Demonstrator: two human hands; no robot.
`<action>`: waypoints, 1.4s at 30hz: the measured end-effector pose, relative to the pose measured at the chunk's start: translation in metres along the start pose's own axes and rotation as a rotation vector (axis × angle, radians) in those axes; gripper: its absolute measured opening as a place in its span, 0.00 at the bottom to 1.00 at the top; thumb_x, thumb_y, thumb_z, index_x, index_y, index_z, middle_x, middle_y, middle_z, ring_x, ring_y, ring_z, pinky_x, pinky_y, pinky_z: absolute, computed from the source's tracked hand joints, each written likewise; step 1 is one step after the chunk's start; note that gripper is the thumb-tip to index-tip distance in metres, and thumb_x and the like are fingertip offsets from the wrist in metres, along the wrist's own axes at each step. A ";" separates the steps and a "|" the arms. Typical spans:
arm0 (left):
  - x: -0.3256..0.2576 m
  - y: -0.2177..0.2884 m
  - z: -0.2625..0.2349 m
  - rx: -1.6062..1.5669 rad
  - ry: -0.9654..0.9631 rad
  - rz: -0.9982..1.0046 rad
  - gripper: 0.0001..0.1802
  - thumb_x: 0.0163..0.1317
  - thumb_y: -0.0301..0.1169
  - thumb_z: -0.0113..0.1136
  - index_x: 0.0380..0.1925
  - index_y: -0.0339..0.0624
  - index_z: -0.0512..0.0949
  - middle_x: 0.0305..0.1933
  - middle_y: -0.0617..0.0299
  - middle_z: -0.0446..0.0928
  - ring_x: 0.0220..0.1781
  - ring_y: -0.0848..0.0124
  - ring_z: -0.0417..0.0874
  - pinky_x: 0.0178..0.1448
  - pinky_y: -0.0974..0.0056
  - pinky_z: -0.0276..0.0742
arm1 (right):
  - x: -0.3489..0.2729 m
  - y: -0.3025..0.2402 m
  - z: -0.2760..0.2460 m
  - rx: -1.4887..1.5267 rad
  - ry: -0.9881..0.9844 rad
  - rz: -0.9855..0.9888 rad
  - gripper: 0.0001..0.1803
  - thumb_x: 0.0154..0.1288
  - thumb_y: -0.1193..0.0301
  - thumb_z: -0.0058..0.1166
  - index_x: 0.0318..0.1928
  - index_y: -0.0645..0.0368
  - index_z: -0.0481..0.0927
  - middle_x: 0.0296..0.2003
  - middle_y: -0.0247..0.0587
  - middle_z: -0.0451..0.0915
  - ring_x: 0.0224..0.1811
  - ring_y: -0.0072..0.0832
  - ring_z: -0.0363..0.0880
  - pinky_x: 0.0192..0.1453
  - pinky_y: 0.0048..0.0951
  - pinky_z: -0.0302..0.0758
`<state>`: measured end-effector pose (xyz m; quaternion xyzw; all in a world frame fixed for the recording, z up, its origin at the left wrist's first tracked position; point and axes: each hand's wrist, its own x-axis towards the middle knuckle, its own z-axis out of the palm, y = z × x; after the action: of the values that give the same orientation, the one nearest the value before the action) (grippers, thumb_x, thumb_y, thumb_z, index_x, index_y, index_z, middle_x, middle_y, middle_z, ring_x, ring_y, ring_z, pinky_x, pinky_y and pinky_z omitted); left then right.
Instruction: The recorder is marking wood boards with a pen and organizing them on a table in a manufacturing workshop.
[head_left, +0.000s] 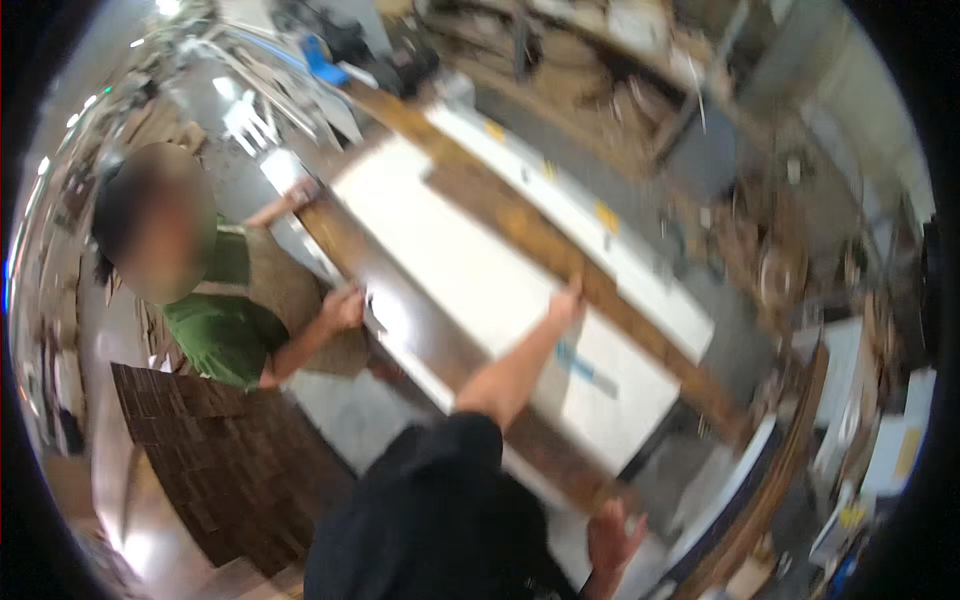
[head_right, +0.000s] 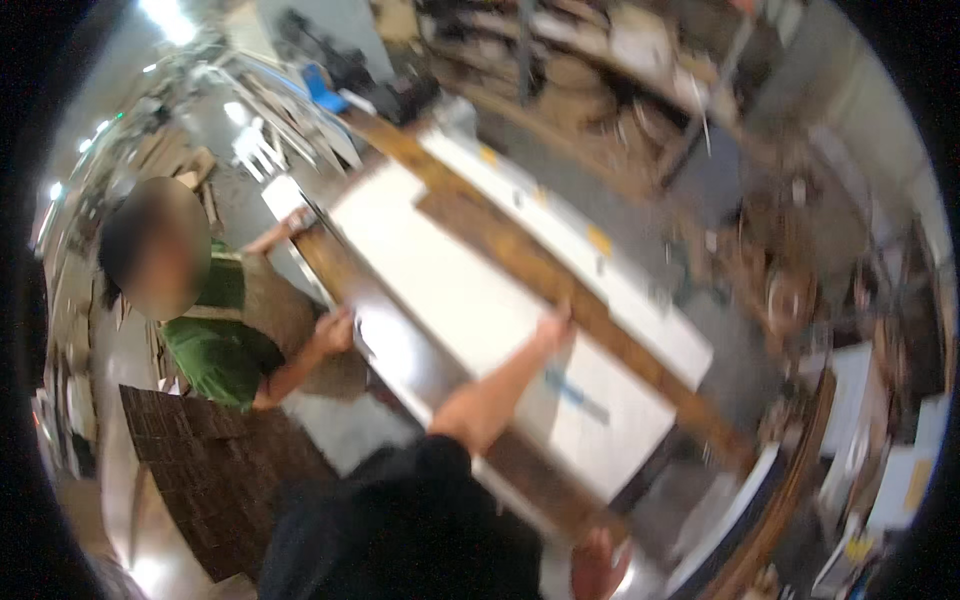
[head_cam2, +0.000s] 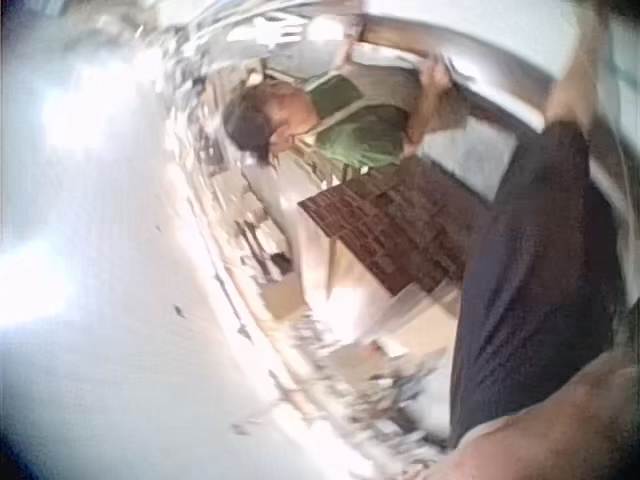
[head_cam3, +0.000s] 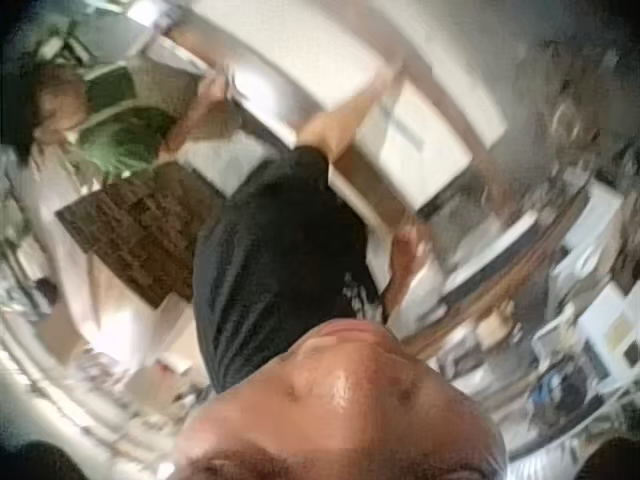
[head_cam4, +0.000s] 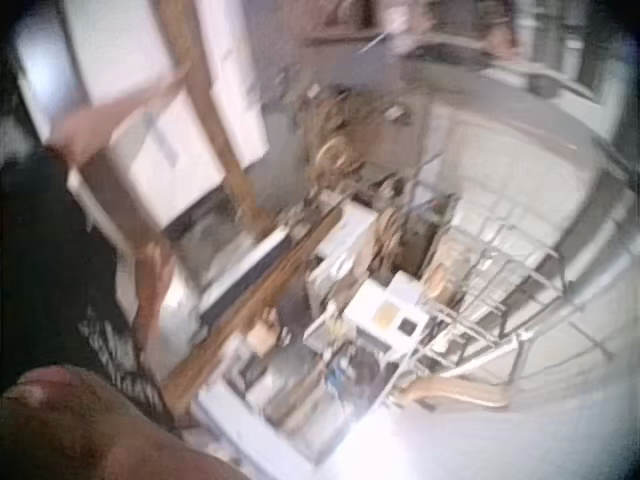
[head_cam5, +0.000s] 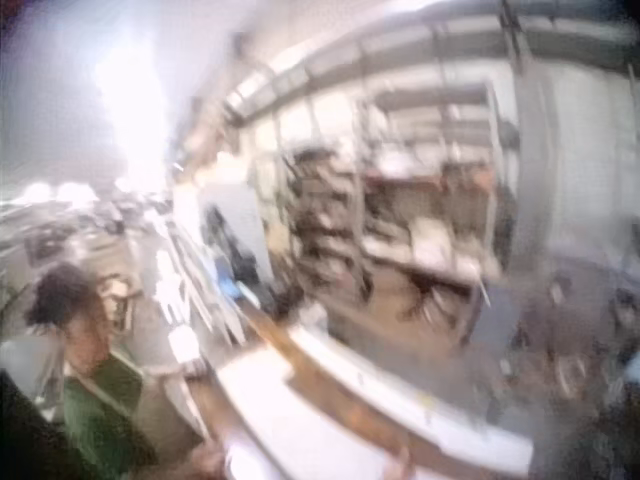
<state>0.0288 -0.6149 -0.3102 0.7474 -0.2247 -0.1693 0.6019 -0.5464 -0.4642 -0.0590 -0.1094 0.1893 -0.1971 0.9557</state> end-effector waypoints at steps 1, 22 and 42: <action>-0.037 0.027 0.053 -0.710 -0.146 -0.662 0.27 0.71 0.44 0.66 0.60 0.33 0.80 0.40 0.45 0.87 0.36 0.48 0.87 0.41 0.44 0.84 | 0.002 0.009 0.019 -0.152 0.293 -0.044 0.51 0.74 0.30 0.44 0.79 0.57 0.63 0.75 0.42 0.70 0.74 0.39 0.69 0.76 0.41 0.65; -0.196 0.291 -0.141 -1.157 0.150 -0.956 0.64 0.70 0.63 0.60 0.84 0.44 0.30 0.88 0.47 0.37 0.83 0.45 0.58 0.81 0.41 0.68 | 0.242 -0.069 0.163 0.171 0.459 -0.395 0.69 0.61 0.20 0.48 0.85 0.38 0.25 0.87 0.40 0.28 0.88 0.48 0.37 0.85 0.65 0.38; -0.074 0.067 0.064 -0.141 0.116 -0.539 0.44 0.69 0.70 0.56 0.22 0.35 0.85 0.26 0.47 0.85 0.38 0.56 0.86 0.52 0.50 0.80 | 0.175 -0.007 0.100 0.141 0.545 -0.131 0.40 0.71 0.42 0.59 0.73 0.54 0.72 0.62 0.44 0.74 0.62 0.33 0.74 0.66 0.37 0.72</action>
<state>-0.0764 -0.6397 -0.2598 0.7447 0.0293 -0.2954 0.5977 -0.3594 -0.5302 -0.0225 0.0022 0.4175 -0.2930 0.8602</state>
